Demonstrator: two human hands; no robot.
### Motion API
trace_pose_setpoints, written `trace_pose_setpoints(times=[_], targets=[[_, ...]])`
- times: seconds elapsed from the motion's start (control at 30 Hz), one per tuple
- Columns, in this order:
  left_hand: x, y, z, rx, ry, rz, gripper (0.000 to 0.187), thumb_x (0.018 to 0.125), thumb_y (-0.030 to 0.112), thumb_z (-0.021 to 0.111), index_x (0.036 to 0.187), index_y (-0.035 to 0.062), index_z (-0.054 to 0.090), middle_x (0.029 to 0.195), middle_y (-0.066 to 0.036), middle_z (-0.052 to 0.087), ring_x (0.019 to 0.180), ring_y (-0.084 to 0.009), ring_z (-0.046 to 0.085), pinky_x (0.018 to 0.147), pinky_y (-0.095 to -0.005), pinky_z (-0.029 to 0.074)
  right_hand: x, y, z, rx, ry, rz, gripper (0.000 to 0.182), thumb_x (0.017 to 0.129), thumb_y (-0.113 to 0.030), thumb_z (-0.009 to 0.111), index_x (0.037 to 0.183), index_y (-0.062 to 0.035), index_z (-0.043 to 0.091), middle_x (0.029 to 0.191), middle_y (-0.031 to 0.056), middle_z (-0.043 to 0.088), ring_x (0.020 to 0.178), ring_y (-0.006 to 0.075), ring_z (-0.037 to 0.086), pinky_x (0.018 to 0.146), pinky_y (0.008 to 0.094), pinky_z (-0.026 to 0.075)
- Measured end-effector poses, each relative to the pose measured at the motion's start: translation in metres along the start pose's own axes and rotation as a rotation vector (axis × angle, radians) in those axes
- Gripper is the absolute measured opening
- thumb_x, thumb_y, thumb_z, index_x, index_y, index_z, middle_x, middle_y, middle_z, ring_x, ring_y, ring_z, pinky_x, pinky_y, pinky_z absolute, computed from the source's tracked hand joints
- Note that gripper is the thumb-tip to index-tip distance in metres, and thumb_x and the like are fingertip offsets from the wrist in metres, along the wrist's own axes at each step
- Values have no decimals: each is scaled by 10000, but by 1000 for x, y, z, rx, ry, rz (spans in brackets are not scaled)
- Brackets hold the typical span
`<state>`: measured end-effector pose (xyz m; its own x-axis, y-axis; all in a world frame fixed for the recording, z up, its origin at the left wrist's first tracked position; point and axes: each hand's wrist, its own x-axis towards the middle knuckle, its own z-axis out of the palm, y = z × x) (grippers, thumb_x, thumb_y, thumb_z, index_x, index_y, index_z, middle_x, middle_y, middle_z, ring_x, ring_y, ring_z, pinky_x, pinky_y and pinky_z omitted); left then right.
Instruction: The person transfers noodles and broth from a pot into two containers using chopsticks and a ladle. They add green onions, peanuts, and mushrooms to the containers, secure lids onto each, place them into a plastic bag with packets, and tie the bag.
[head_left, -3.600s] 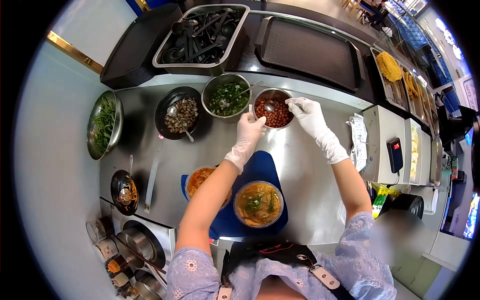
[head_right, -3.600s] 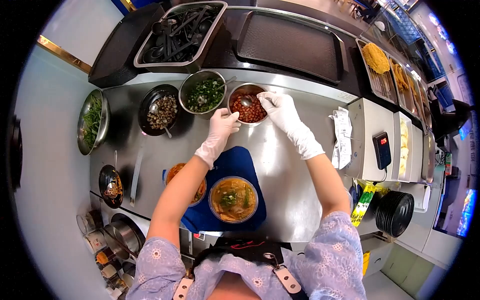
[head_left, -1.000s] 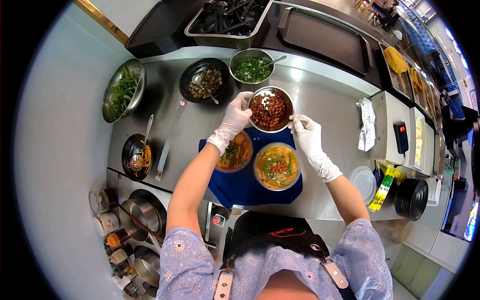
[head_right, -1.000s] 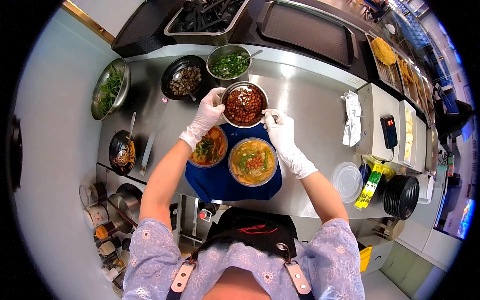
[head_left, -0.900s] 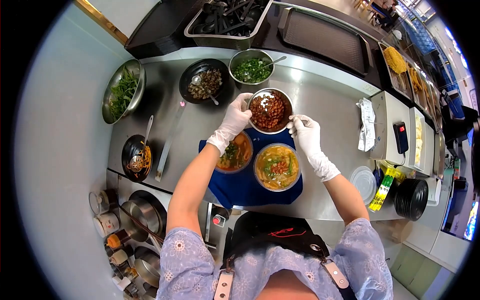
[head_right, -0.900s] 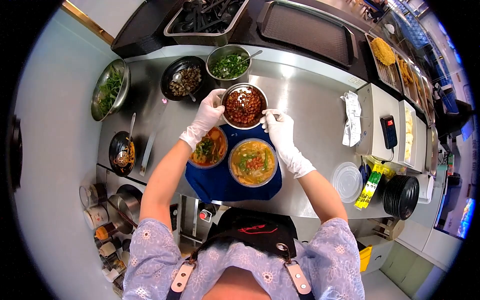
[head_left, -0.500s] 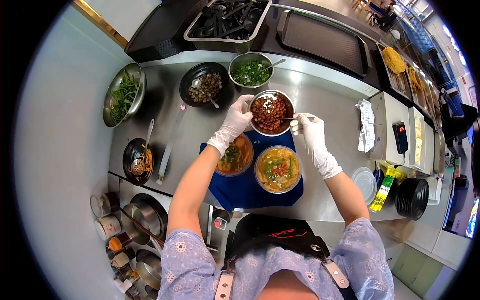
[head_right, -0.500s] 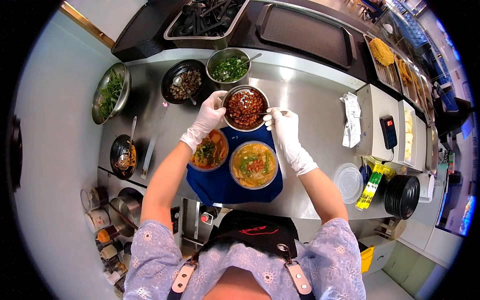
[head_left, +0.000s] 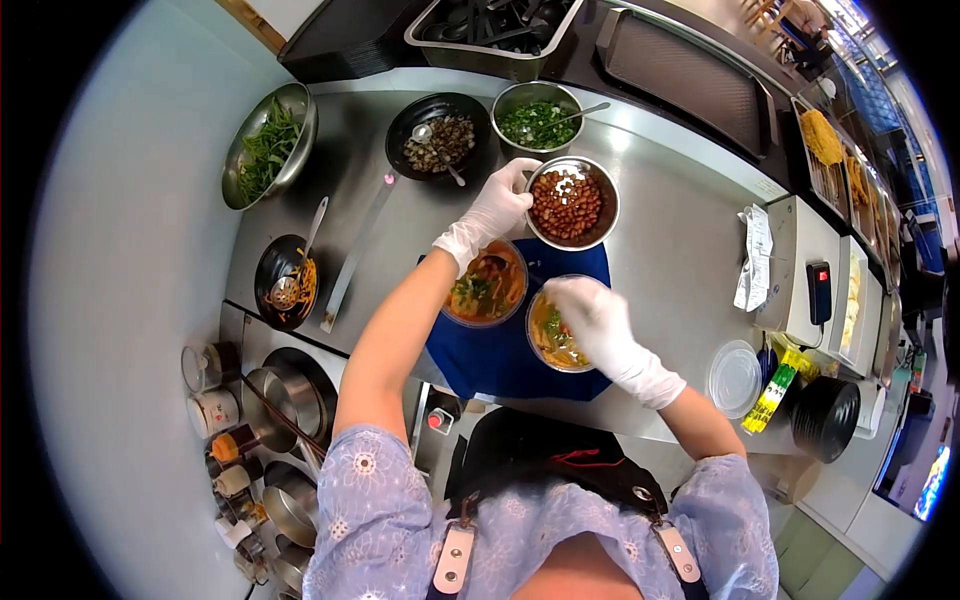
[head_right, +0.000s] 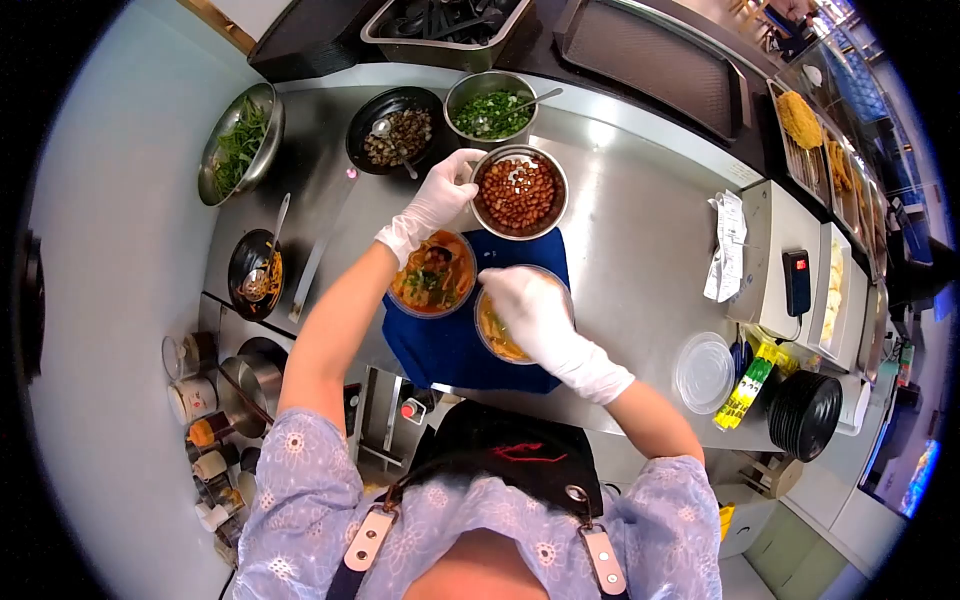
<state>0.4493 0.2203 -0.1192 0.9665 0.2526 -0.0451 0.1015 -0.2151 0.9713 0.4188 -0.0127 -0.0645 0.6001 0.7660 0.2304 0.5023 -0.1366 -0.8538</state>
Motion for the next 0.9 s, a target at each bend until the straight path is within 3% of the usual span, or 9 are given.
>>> trace_pose_setpoints(times=[0.17, 0.3, 0.37, 0.5, 0.57, 0.63, 0.7, 0.83, 0.9], targets=[[3, -3, 1, -54, -8, -22, 414, 759, -64, 524, 1153, 58, 564, 693, 36, 462, 614, -59, 466, 573, -209, 430, -6, -3, -11, -384, -61, -375, 328, 713, -21, 606, 1040, -17, 583, 832, 104, 602, 758, 266, 598, 676, 347, 508], [6, 2, 13, -167, -24, -82, 412, 756, -63, 530, 1148, 59, 568, 696, 25, 490, 617, -62, 498, 574, -208, 445, 1, 20, -52, -207, 354, -85, 115, 820, 29, 576, 915, -10, 628, 849, 125, 660, 714, 225, 638, 651, 311, 519], [13, 13, 26, -275, 3, -108, 415, 747, -58, 543, 1146, 53, 568, 714, 5, 532, 634, -78, 531, 591, -222, 467, 8, 47, -66, -1, 475, 292, 169, 934, -72, 536, 1022, 26, 642, 815, 18, 610, 722, 69, 544, 684, 203, 461], [40, -25, 68, -365, 165, -34, 442, 699, -74, 525, 1136, -11, 531, 720, -64, 559, 521, -146, 544, 458, -286, 479, 38, 101, -95, 91, 523, 421, 311, 905, -139, 619, 1177, 0, 561, 894, 14, 604, 754, 66, 533, 677, 197, 451], [49, -41, 85, -256, 222, -91, 447, 691, -76, 529, 1129, 6, 536, 725, -74, 560, 525, -159, 552, 446, -294, 480, 52, 112, -106, -600, 696, 148, 494, 853, -110, 667, 1296, -30, 462, 1097, 87, 541, 939, 183, 535, 842, 306, 452], [44, -15, 88, -427, 199, -228, 448, 704, -103, 520, 1136, 15, 534, 725, -83, 569, 531, -161, 568, 445, -294, 488, 76, 69, -102, -594, 765, 99, 586, 797, -86, 687, 1318, -31, 426, 1183, 159, 506, 1091, 281, 496, 940, 392, 408], [46, -22, 96, -507, 230, -302, 418, 742, -102, 520, 1143, 15, 529, 743, -92, 587, 539, -157, 580, 450, -295, 489, 109, 32, -82, -708, 658, -203, 423, 794, -54, 655, 1200, -45, 538, 1055, 139, 580, 1009, 279, 560, 881, 392, 454], [22, -42, 37, -553, 44, -302, 222, 836, 53, 536, 1036, -4, 613, 683, -90, 610, 551, -174, 599, 495, -302, 495, 169, 27, 1, 14, 163, 220, 252, 830, -137, 622, 1056, -25, 620, 815, 106, 643, 720, 215, 629, 672, 306, 492], [-14, -11, -19, 63, 39, -424, 150, 846, 105, 534, 890, 3, 635, 631, -69, 591, 530, -165, 579, 468, -291, 461, 198, 86, 57, 80, -13, 359, 250, 885, -104, 582, 1095, 30, 574, 801, 82, 618, 603, 129, 590, 538, 259, 480]])
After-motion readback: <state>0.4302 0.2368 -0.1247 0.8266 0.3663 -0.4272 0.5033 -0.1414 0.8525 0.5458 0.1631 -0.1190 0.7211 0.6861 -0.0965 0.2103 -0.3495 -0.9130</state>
